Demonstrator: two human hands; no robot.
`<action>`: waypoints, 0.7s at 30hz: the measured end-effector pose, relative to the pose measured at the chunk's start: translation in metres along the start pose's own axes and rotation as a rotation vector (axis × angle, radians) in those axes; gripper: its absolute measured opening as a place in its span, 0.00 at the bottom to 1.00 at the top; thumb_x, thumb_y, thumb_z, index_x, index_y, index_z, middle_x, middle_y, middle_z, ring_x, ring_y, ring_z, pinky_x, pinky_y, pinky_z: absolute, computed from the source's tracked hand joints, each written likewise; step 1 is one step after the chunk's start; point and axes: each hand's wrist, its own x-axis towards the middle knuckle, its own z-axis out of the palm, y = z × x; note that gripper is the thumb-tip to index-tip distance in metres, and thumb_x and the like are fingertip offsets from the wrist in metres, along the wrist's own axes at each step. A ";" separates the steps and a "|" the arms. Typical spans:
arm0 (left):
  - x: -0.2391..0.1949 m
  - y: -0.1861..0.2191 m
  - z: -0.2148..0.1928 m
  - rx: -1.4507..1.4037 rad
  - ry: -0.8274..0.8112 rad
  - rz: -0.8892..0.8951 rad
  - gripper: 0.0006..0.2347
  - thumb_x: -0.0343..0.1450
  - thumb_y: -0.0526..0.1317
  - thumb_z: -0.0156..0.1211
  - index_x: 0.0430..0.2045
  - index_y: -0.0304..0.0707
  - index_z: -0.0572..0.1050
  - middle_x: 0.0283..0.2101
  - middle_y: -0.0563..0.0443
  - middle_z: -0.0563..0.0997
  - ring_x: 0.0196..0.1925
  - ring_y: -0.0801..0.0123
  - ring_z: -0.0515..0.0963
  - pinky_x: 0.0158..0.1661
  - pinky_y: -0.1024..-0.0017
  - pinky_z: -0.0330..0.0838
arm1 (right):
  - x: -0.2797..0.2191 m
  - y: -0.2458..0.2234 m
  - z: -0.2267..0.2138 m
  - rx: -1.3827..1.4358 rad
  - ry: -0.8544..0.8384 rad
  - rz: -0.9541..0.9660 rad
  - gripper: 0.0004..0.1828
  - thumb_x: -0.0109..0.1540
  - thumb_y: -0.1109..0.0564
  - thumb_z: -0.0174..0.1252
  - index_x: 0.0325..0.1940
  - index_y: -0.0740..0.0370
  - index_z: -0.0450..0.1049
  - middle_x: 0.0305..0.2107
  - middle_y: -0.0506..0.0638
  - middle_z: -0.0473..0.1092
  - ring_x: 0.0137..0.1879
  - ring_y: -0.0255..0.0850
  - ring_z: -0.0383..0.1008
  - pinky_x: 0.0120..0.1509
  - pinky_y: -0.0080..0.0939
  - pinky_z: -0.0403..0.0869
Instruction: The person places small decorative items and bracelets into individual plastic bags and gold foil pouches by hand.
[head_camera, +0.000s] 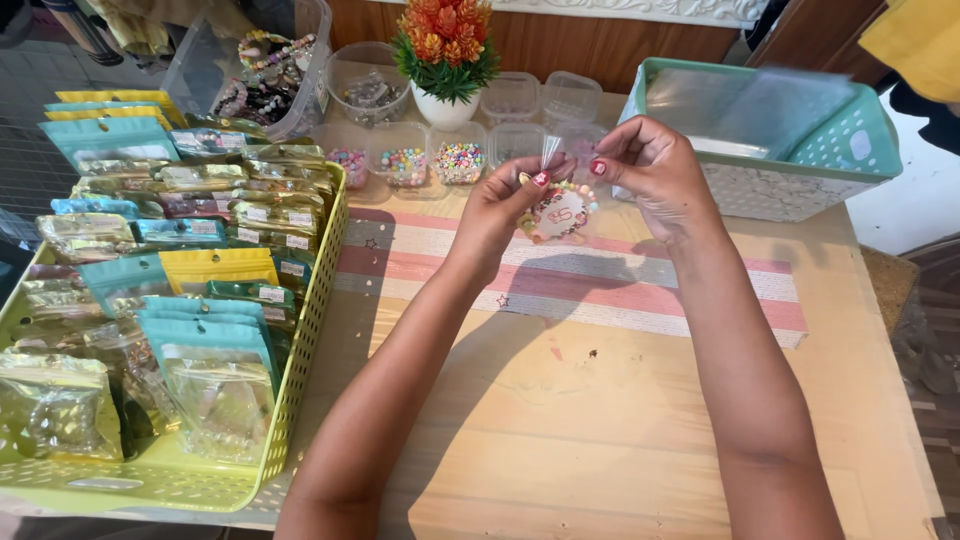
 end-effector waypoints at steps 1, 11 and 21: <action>0.002 -0.002 -0.005 0.000 0.000 0.002 0.12 0.78 0.34 0.56 0.54 0.29 0.76 0.50 0.48 0.84 0.46 0.75 0.81 0.47 0.73 0.78 | 0.001 0.005 -0.004 -0.001 -0.002 -0.001 0.11 0.60 0.68 0.68 0.43 0.64 0.74 0.37 0.47 0.74 0.44 0.32 0.76 0.54 0.33 0.79; 0.003 0.035 0.000 0.373 -0.094 0.010 0.14 0.72 0.31 0.63 0.52 0.29 0.72 0.48 0.45 0.85 0.50 0.76 0.83 0.50 0.77 0.80 | 0.001 0.010 0.001 -0.013 -0.022 -0.045 0.06 0.63 0.65 0.67 0.42 0.64 0.76 0.37 0.48 0.77 0.43 0.32 0.76 0.53 0.32 0.77; 0.034 0.079 0.007 0.672 -0.021 0.206 0.11 0.70 0.32 0.70 0.45 0.29 0.78 0.38 0.47 0.86 0.39 0.73 0.86 0.33 0.75 0.79 | 0.013 0.029 -0.014 0.317 0.000 -0.047 0.05 0.73 0.60 0.56 0.52 0.62 0.73 0.41 0.50 0.76 0.47 0.37 0.76 0.53 0.38 0.76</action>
